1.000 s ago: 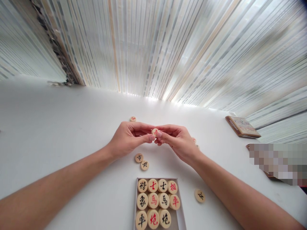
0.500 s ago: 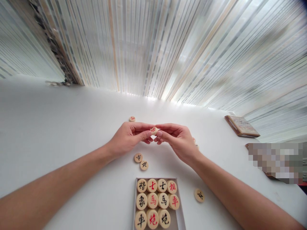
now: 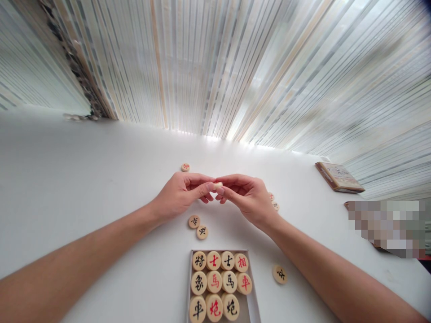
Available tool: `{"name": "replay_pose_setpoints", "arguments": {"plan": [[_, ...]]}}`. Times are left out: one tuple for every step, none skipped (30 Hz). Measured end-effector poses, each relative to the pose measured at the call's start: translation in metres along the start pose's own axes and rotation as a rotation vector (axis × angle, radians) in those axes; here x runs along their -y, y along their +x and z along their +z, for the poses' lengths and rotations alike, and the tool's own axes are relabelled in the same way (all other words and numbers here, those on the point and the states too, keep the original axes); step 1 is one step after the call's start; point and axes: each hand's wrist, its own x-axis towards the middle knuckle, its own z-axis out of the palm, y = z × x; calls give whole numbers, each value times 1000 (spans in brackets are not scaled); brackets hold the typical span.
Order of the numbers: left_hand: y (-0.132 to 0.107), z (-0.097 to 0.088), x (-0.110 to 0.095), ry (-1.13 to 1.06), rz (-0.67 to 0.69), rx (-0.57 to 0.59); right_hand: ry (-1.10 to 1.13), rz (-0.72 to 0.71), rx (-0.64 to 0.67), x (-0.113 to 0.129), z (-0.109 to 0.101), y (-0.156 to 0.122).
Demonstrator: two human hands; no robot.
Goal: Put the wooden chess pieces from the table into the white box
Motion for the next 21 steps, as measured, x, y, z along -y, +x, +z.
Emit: {"name": "replay_pose_setpoints", "arguments": {"plan": [[0,0,-1,13,-3,6,-15,1,-3,0,0,0],[-1,0,-1,22,-7,8,-27,5,-8,0,0,0],[-1,1,-2,26,-9,6,-37,13,-14,0,-1,1],[-1,1,-2,24,-10,4,-43,27,-17,0,-1,1],[-1,2,-2,18,-8,1,-44,45,-20,0,-1,1],[-1,2,-2,8,-8,-3,-40,67,-22,0,-2,2],[-1,3,-1,-4,-11,-11,-32,92,-20,0,-2,2],[-1,3,0,-18,-16,-20,-21,116,-17,1,-2,2],[-2,3,1,-33,-23,-27,-9,139,-14,1,-2,2],[-2,3,2,-47,-32,-32,2,160,-11,1,-2,2],[-3,3,3,-60,-39,-34,11,180,-6,1,-1,2],[-3,3,3,-69,-43,-27,16,200,1,1,-1,2],[-3,3,4,-74,-44,-16,19,219,8,2,0,2],[-4,3,4,-75,-45,-4,19,236,15,2,0,2],[-4,3,4,-73,-45,6,18,247,20,2,1,2],[-4,3,4,-70,-45,14,15,253,24,2,1,2],[-3,4,4,-68,-44,20,13,254,26,1,1,2],[-3,4,3,-65,-44,21,13,250,28,1,1,2],[-3,4,3,-62,-40,18,18,243,31,1,1,2],[-3,4,3,-55,-35,12,29,235,34,1,1,2],[-3,3,2,-47,-28,5,46,227,37,2,1,2]]}}
